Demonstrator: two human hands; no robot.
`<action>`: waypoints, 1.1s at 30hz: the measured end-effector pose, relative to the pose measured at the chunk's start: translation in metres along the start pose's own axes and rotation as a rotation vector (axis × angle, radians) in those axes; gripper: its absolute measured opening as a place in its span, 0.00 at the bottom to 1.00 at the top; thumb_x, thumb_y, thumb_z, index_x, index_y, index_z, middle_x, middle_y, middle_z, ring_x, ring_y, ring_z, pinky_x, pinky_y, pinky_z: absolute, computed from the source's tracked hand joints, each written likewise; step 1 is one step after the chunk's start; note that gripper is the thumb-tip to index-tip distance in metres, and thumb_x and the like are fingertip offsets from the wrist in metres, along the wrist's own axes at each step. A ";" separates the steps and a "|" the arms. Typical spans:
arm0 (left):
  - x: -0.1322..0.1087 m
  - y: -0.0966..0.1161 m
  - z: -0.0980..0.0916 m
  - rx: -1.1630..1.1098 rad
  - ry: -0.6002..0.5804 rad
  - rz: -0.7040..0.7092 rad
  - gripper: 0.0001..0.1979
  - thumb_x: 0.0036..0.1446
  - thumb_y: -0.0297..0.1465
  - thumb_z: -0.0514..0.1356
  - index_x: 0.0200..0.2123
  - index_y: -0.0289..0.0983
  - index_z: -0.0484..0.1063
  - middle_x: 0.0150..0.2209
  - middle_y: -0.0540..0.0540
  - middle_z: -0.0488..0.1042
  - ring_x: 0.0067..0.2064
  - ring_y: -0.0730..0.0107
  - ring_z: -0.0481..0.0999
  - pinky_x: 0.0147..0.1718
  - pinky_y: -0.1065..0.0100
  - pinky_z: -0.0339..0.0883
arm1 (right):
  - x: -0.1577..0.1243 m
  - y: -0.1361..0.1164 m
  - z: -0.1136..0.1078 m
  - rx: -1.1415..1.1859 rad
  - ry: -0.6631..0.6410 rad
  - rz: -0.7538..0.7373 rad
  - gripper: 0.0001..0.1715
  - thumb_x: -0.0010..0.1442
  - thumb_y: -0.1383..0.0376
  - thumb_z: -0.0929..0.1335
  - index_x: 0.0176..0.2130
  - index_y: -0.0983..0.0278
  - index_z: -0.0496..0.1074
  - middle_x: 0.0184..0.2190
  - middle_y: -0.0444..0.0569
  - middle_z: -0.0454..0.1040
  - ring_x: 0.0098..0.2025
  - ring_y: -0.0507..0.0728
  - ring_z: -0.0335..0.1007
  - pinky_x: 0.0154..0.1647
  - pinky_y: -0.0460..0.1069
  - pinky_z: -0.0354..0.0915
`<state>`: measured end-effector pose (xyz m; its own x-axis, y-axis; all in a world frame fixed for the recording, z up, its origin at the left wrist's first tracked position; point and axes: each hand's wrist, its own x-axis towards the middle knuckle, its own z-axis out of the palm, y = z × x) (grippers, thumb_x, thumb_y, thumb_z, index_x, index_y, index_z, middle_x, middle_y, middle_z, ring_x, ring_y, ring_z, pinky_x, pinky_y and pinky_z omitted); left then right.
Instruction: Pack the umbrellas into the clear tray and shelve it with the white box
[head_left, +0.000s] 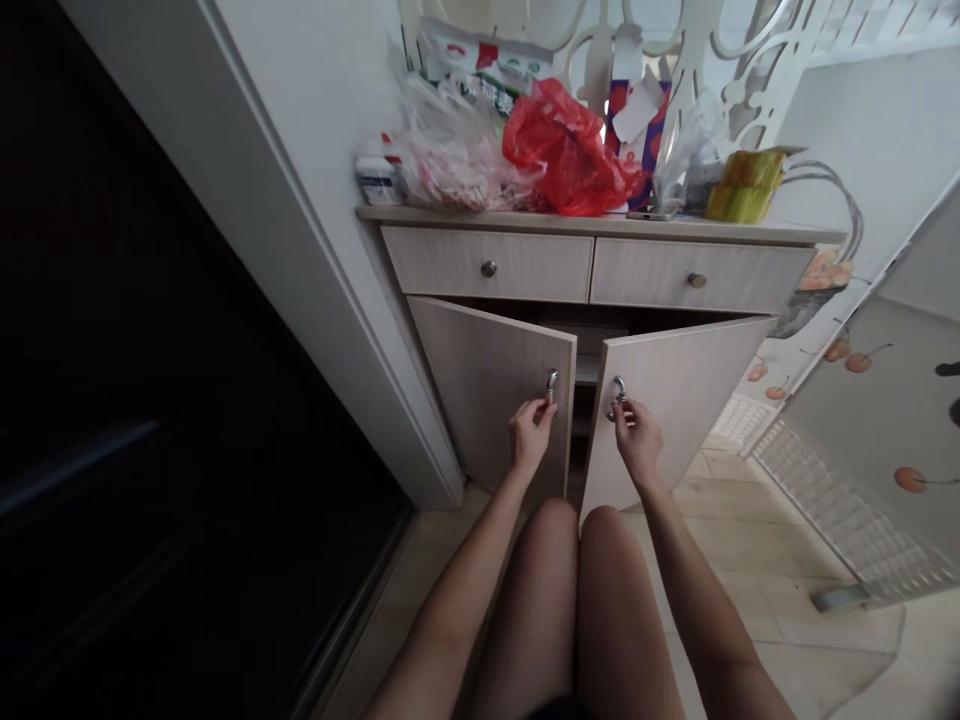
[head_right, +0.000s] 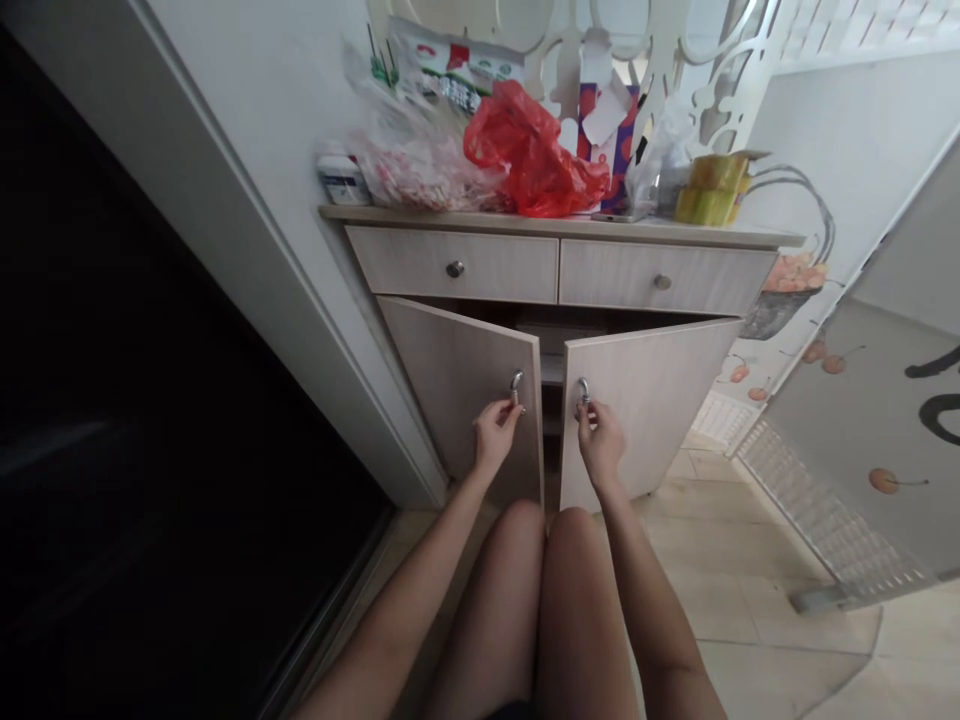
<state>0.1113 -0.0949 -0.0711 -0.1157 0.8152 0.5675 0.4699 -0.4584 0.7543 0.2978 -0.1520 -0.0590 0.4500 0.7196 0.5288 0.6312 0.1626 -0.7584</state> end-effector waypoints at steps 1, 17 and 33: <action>0.005 0.001 0.007 0.006 -0.007 -0.013 0.08 0.60 0.35 0.62 0.34 0.38 0.78 0.34 0.43 0.79 0.35 0.66 0.78 0.37 0.67 0.69 | 0.007 -0.003 0.007 -0.027 -0.010 0.000 0.29 0.66 0.46 0.58 0.38 0.63 0.76 0.36 0.52 0.79 0.31 0.55 0.74 0.33 0.48 0.63; 0.064 0.007 0.058 0.197 -0.153 -0.066 0.06 0.62 0.32 0.62 0.37 0.35 0.77 0.37 0.40 0.80 0.39 0.64 0.78 0.39 0.67 0.63 | 0.070 -0.002 0.069 -0.153 -0.089 -0.028 0.26 0.69 0.54 0.56 0.44 0.66 0.75 0.38 0.56 0.78 0.37 0.58 0.72 0.37 0.49 0.60; 0.086 0.001 0.073 0.208 -0.155 -0.059 0.06 0.62 0.32 0.62 0.36 0.35 0.77 0.36 0.41 0.80 0.37 0.64 0.78 0.38 0.69 0.63 | 0.096 0.008 0.092 -0.112 -0.078 -0.012 0.22 0.67 0.56 0.59 0.41 0.66 0.76 0.36 0.56 0.77 0.34 0.57 0.70 0.36 0.50 0.60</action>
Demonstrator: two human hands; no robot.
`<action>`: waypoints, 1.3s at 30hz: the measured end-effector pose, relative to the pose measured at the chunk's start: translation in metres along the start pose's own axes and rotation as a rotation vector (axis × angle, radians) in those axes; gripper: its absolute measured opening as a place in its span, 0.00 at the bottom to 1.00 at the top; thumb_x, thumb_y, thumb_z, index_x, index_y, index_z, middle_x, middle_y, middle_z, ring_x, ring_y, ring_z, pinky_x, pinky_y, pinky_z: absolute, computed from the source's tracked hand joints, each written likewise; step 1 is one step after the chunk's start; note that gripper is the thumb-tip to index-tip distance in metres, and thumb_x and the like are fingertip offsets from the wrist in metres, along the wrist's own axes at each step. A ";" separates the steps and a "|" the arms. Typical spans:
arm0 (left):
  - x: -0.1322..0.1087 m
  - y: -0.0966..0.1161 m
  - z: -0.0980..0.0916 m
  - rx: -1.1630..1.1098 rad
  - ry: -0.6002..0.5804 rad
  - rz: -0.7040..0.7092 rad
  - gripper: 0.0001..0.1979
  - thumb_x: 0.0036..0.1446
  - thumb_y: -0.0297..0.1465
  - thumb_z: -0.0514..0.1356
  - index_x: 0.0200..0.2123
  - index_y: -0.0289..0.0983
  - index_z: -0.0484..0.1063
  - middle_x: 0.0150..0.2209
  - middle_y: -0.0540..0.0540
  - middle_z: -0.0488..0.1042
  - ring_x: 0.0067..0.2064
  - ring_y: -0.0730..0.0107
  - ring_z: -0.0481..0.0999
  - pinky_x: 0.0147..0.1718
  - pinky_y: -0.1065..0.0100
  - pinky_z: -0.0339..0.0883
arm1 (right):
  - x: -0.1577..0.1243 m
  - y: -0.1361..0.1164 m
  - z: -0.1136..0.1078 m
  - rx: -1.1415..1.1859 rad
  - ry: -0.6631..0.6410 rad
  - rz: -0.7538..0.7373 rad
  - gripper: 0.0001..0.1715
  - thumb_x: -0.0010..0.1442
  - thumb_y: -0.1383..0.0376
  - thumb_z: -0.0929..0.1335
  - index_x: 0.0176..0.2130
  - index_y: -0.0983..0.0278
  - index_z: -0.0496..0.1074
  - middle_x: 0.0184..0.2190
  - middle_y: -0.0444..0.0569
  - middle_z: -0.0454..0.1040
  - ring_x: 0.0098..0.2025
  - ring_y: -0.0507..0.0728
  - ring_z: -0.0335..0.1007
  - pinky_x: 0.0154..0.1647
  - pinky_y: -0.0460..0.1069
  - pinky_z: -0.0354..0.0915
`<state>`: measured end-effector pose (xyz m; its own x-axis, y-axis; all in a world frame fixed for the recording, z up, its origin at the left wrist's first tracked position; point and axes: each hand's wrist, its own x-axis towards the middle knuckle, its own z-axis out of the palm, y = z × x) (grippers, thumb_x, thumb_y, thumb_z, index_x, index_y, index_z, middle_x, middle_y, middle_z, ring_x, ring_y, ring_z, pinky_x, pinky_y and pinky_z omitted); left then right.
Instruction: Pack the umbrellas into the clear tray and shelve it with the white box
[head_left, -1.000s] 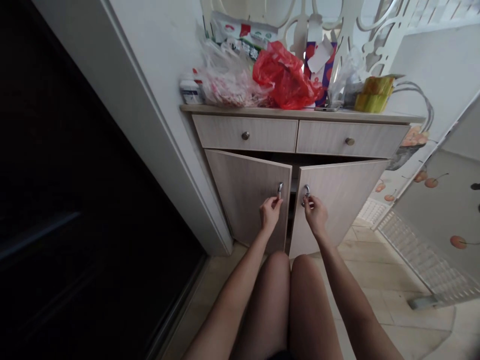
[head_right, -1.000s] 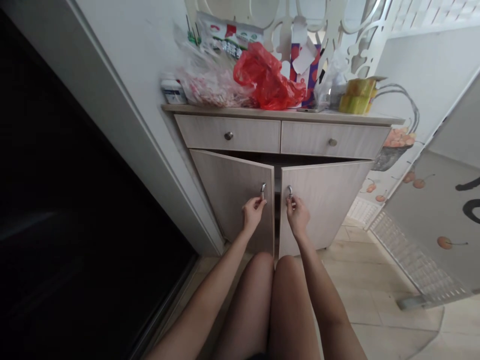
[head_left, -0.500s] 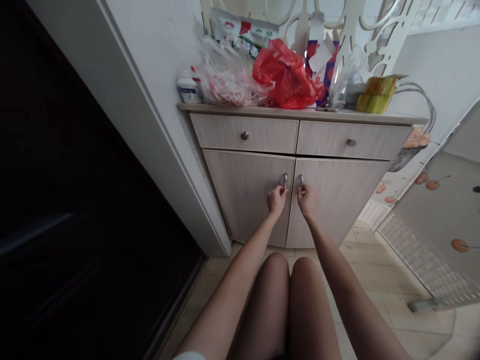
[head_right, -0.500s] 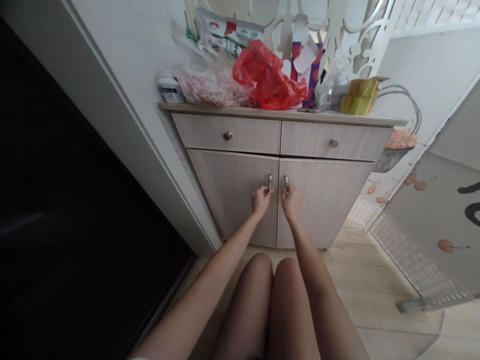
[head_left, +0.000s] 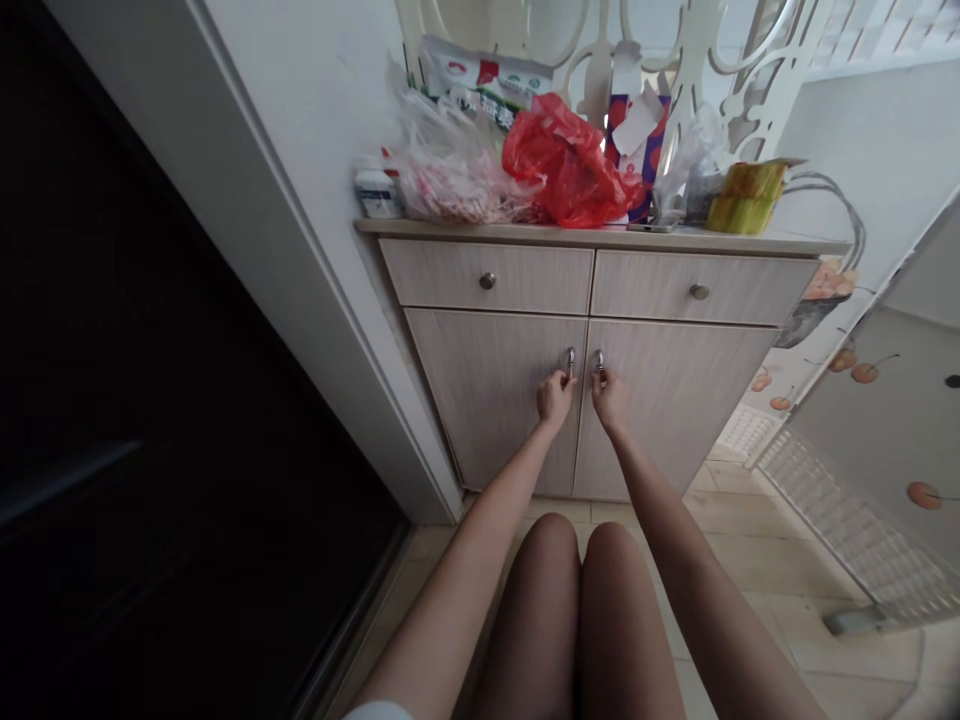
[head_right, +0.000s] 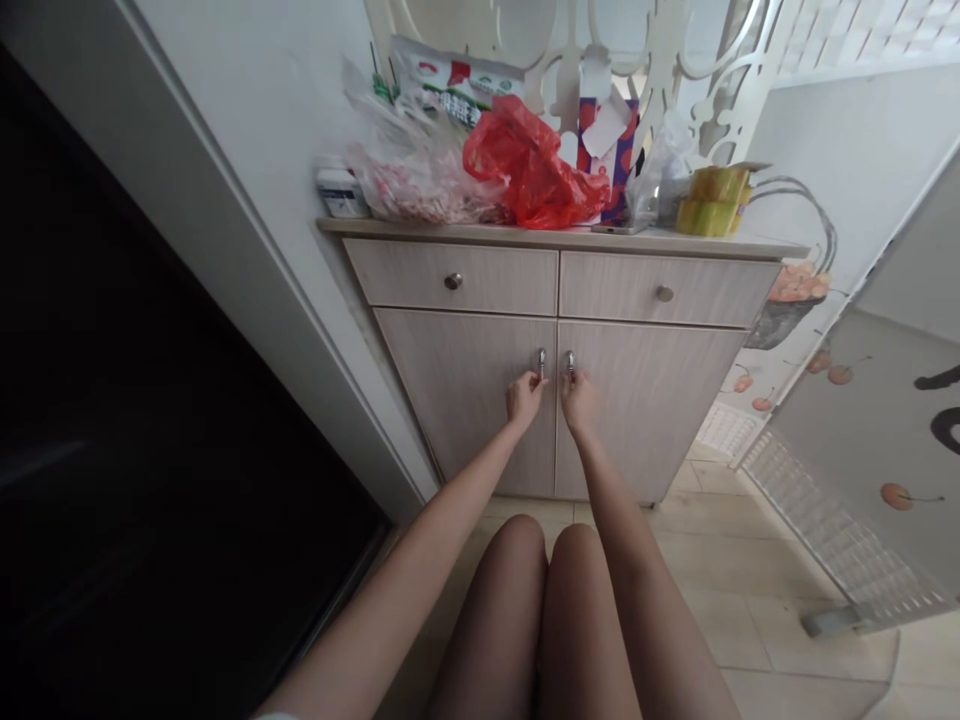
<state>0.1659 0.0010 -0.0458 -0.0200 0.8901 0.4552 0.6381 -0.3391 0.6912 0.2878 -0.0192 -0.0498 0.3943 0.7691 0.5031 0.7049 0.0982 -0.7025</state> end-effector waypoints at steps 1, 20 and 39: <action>0.001 -0.001 0.001 -0.001 0.000 0.009 0.06 0.62 0.32 0.62 0.36 0.35 0.77 0.36 0.41 0.80 0.38 0.65 0.78 0.38 0.69 0.63 | 0.001 0.001 0.001 0.004 -0.002 0.002 0.22 0.67 0.56 0.59 0.41 0.66 0.76 0.36 0.56 0.77 0.34 0.57 0.70 0.36 0.50 0.60; 0.004 -0.001 -0.006 -0.291 -0.059 -0.097 0.06 0.55 0.25 0.66 0.38 0.33 0.75 0.33 0.44 0.77 0.37 0.67 0.76 0.39 0.69 0.64 | -0.009 0.016 -0.002 0.239 0.027 0.111 0.37 0.58 0.42 0.65 0.51 0.70 0.71 0.37 0.56 0.76 0.35 0.58 0.70 0.36 0.50 0.63; -0.118 0.002 -0.073 -1.514 -0.179 -0.381 0.22 0.67 0.25 0.48 0.60 0.46 0.69 0.19 0.59 0.43 0.17 0.78 0.40 0.21 0.73 0.49 | -0.115 0.015 -0.095 1.772 -0.535 0.404 0.44 0.53 0.71 0.69 0.65 0.46 0.60 0.17 0.30 0.34 0.18 0.47 0.23 0.15 0.41 0.27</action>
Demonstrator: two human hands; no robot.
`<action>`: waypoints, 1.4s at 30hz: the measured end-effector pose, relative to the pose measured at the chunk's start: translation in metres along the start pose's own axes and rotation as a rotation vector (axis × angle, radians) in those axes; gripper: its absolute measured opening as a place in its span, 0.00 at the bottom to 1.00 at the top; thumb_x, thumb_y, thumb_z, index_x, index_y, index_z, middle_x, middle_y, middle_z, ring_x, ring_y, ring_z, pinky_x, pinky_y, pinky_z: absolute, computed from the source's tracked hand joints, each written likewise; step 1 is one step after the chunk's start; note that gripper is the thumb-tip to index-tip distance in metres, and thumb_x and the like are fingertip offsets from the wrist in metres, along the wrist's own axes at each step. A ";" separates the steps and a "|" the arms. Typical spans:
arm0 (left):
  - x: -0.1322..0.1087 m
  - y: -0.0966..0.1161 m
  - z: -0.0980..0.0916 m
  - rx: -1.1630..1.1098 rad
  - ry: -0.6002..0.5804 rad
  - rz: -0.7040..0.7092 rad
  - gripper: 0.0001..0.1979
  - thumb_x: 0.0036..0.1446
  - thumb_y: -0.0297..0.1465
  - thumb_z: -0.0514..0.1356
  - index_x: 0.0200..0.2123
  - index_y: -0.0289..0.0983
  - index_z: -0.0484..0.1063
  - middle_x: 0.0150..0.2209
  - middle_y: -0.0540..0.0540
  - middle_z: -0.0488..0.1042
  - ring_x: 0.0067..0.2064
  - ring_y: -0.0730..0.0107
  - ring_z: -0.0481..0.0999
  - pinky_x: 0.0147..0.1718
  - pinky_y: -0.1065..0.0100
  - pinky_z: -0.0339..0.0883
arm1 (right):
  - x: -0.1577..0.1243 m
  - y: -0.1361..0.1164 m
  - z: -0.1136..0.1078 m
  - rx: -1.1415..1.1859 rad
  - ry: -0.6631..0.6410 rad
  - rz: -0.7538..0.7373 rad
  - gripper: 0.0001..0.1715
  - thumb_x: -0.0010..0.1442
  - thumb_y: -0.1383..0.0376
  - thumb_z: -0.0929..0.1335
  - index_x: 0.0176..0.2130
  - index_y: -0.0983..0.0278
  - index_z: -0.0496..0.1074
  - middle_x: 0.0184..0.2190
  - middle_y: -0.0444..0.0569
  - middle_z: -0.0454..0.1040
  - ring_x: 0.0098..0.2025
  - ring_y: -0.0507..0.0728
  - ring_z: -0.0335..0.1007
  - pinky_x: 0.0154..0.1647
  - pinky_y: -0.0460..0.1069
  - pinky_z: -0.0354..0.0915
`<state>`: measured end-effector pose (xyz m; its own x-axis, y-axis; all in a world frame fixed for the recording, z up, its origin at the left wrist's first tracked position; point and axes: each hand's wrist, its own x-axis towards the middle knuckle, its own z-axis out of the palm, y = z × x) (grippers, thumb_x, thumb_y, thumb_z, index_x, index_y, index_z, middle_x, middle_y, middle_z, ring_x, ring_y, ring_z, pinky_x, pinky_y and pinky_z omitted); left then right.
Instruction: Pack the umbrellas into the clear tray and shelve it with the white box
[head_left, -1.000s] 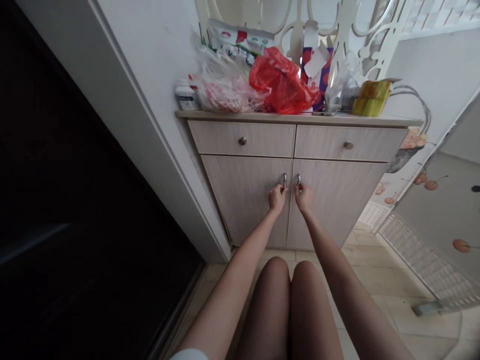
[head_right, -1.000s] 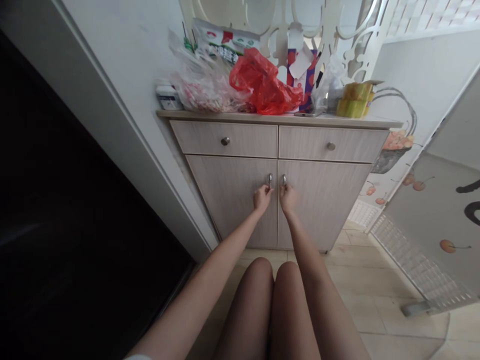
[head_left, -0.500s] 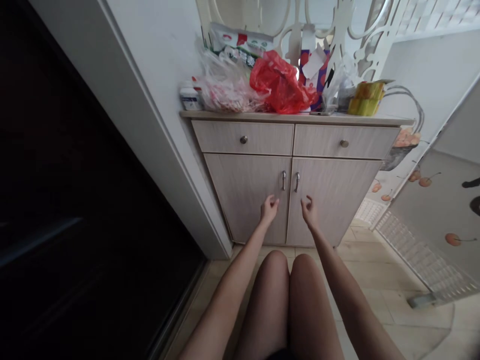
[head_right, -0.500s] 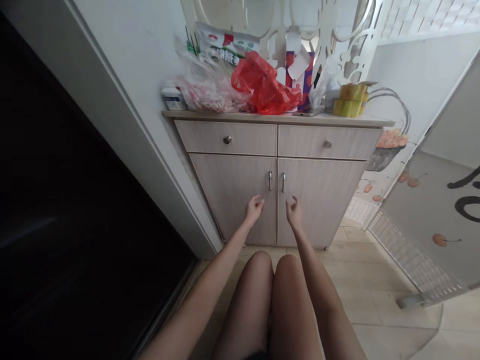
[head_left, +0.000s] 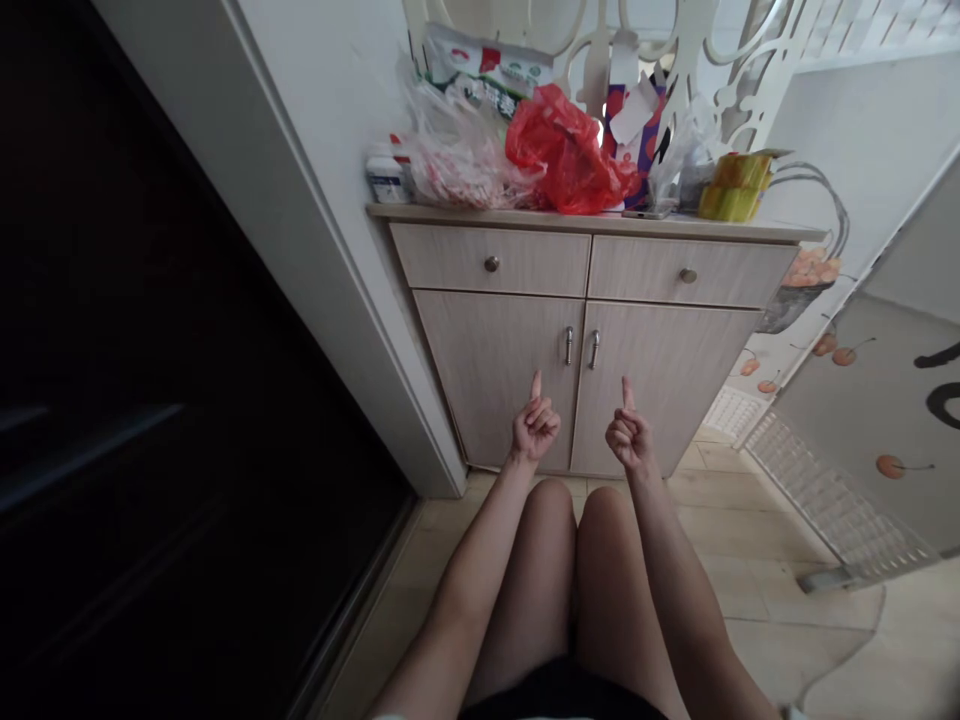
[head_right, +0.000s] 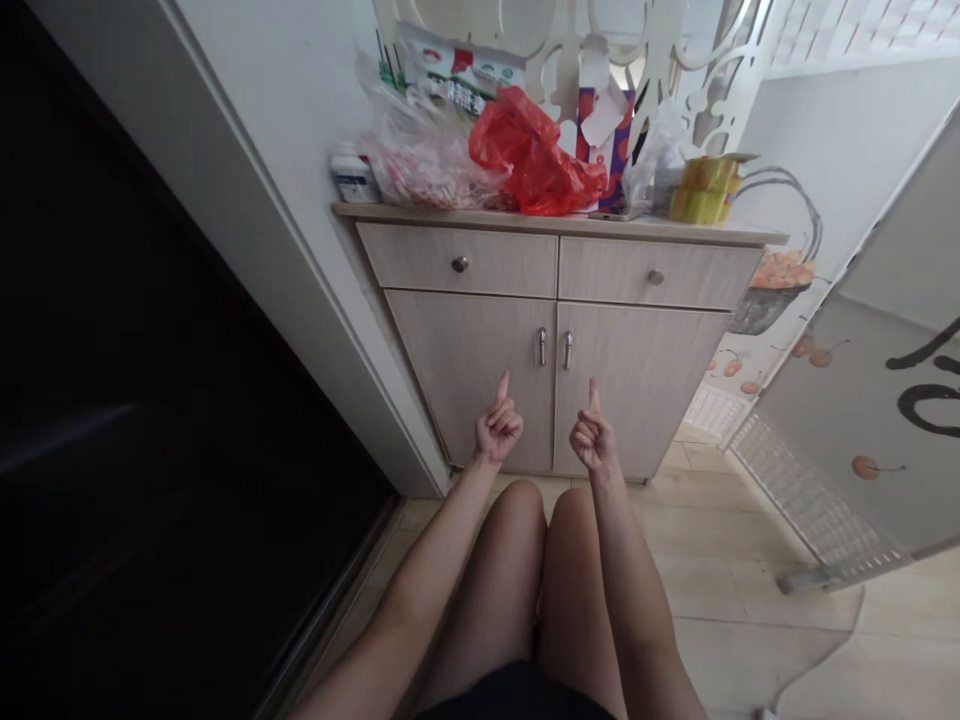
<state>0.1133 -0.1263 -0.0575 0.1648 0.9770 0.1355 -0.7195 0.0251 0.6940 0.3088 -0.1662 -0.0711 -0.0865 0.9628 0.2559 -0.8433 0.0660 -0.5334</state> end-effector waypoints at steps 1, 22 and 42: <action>0.004 -0.003 0.002 0.031 0.010 0.021 0.21 0.67 0.26 0.48 0.59 0.46 0.70 0.19 0.59 0.42 0.17 0.78 0.39 0.21 0.73 0.49 | 0.004 0.004 -0.002 -0.009 0.015 -0.007 0.43 0.53 0.71 0.69 0.65 0.47 0.61 0.17 0.30 0.34 0.18 0.47 0.23 0.15 0.41 0.27; 0.116 -0.020 0.013 1.030 0.279 0.186 0.15 0.59 0.32 0.62 0.50 0.35 0.73 0.43 0.40 0.77 0.46 0.63 0.76 0.45 0.65 0.66 | 0.104 -0.005 -0.016 -1.536 0.481 -0.517 0.32 0.60 0.48 0.64 0.55 0.66 0.70 0.47 0.59 0.73 0.46 0.60 0.68 0.45 0.53 0.65; 0.051 -0.024 -0.012 1.441 0.144 0.483 0.09 0.67 0.32 0.50 0.42 0.39 0.69 0.38 0.41 0.77 0.41 0.62 0.77 0.43 0.66 0.65 | 0.032 -0.001 -0.009 -1.758 0.425 -0.553 0.18 0.68 0.56 0.57 0.42 0.63 0.68 0.37 0.55 0.78 0.37 0.59 0.73 0.42 0.52 0.62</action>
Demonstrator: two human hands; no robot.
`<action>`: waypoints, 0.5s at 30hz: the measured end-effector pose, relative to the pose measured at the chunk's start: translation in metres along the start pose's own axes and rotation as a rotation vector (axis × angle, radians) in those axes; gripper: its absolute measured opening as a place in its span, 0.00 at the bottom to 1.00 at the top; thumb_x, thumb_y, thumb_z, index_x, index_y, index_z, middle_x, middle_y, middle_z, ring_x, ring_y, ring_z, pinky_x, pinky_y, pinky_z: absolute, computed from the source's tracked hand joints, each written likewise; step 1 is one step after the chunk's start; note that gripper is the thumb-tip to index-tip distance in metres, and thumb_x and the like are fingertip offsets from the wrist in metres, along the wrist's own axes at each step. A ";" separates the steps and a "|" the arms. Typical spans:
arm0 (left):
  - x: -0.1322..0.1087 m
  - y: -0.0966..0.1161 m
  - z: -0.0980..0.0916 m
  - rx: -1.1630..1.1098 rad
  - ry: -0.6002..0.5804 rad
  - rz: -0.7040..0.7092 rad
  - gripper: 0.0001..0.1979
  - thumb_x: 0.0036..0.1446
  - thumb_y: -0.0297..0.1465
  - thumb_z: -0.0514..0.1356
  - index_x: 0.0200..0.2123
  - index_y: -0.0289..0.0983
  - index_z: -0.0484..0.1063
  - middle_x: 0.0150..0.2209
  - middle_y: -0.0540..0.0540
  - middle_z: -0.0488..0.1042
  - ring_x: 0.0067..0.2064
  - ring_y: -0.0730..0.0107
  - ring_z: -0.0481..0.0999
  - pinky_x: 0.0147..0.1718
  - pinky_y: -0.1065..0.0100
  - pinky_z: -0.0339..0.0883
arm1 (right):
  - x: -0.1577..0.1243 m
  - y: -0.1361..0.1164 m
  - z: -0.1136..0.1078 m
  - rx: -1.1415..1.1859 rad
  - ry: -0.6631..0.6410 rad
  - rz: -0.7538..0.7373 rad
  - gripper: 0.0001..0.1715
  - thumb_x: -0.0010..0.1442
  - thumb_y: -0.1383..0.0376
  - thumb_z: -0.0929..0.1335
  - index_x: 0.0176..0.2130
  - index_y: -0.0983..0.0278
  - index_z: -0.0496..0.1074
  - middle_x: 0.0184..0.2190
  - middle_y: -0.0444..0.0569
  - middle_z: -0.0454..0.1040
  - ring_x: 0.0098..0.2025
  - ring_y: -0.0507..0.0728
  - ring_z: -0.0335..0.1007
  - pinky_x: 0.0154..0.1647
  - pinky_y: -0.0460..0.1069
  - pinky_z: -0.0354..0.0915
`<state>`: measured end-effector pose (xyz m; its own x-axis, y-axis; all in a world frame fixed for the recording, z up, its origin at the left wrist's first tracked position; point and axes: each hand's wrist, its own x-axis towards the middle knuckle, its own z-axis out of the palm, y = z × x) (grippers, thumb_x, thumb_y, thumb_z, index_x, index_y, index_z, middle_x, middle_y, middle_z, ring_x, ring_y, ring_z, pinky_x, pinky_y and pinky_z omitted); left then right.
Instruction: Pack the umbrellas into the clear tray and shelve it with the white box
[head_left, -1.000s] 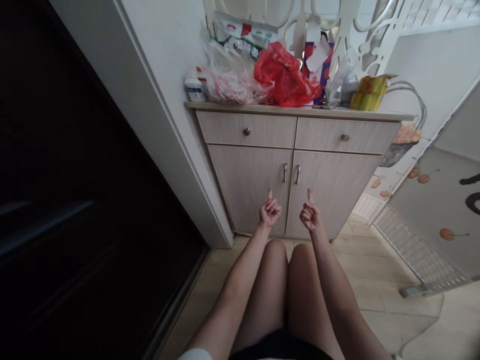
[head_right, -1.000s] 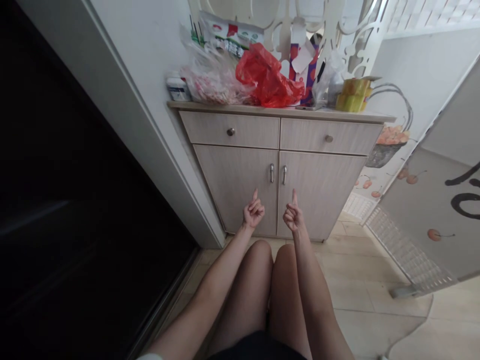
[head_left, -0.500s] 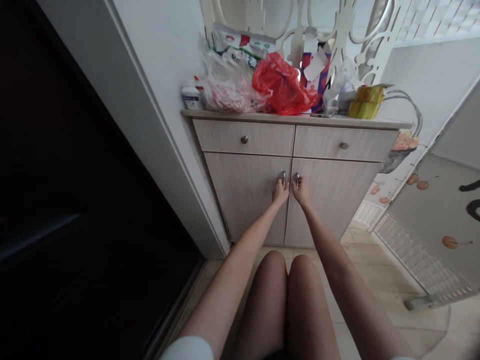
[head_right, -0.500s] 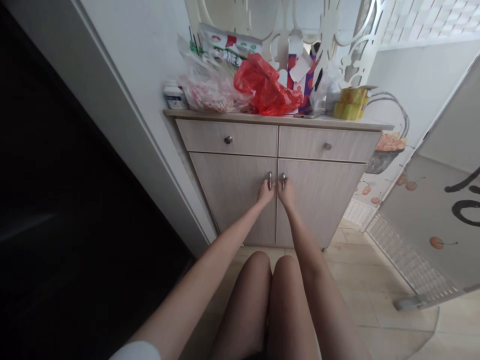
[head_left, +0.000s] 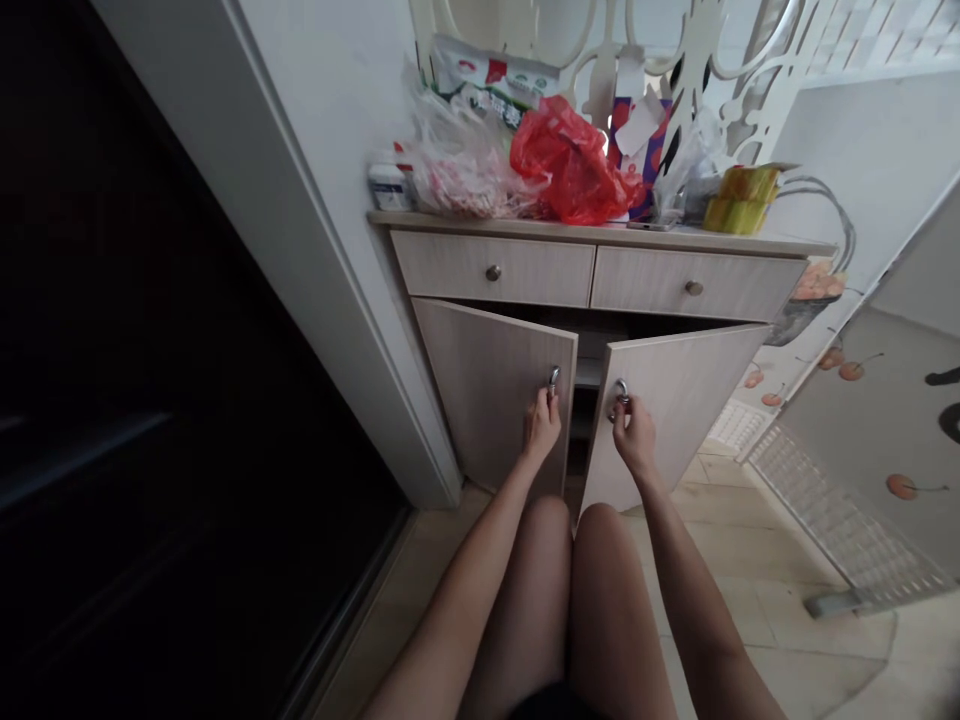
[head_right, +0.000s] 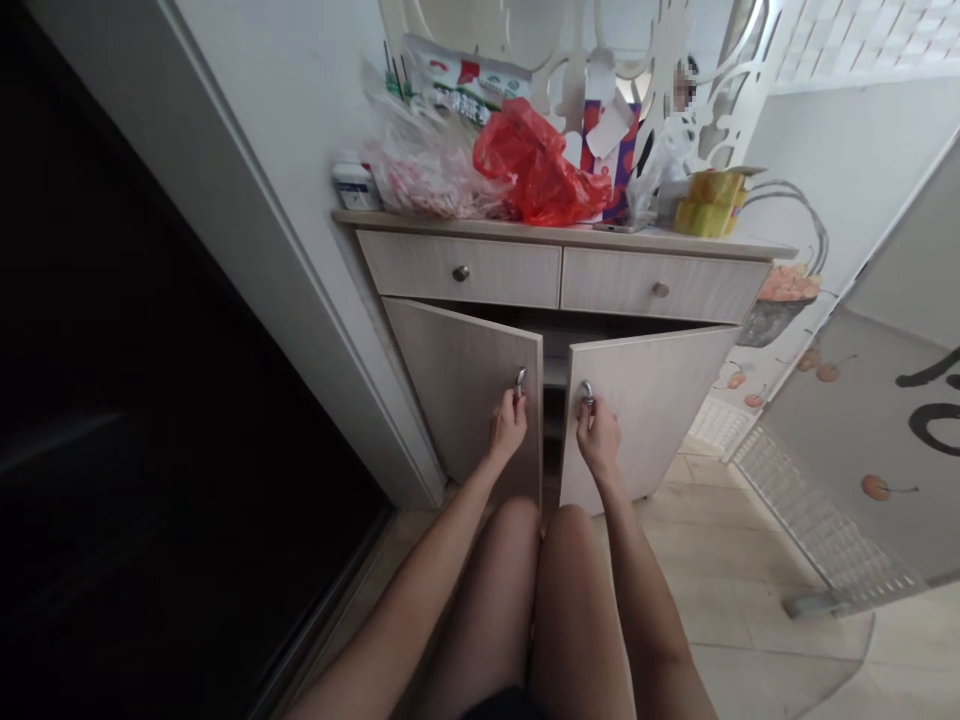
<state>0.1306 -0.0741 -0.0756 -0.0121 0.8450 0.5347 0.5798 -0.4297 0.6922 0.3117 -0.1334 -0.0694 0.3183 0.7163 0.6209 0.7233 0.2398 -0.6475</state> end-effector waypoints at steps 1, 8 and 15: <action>-0.006 -0.002 -0.006 -0.005 0.005 0.014 0.08 0.67 0.32 0.51 0.41 0.39 0.69 0.37 0.40 0.77 0.41 0.61 0.77 0.43 0.66 0.65 | -0.008 0.000 -0.009 -0.001 0.014 -0.001 0.18 0.67 0.56 0.57 0.43 0.63 0.69 0.37 0.55 0.78 0.37 0.59 0.73 0.42 0.52 0.62; -0.043 -0.016 -0.048 -0.091 0.096 0.046 0.07 0.65 0.34 0.53 0.41 0.40 0.69 0.33 0.42 0.76 0.39 0.61 0.77 0.45 0.63 0.67 | -0.056 0.007 -0.077 -0.051 0.133 0.030 0.21 0.66 0.54 0.59 0.47 0.64 0.71 0.33 0.52 0.78 0.35 0.59 0.74 0.41 0.53 0.64; -0.078 -0.031 -0.088 -0.167 0.276 0.017 0.14 0.63 0.44 0.55 0.40 0.40 0.68 0.31 0.44 0.76 0.34 0.64 0.78 0.38 0.66 0.70 | -0.086 0.018 -0.125 -0.081 0.240 0.057 0.20 0.65 0.53 0.61 0.46 0.64 0.70 0.32 0.52 0.77 0.35 0.58 0.73 0.41 0.53 0.66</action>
<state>0.0414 -0.1544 -0.0958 -0.2370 0.7288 0.6424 0.4408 -0.5086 0.7396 0.3742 -0.2729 -0.0790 0.4892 0.5490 0.6778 0.7440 0.1430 -0.6527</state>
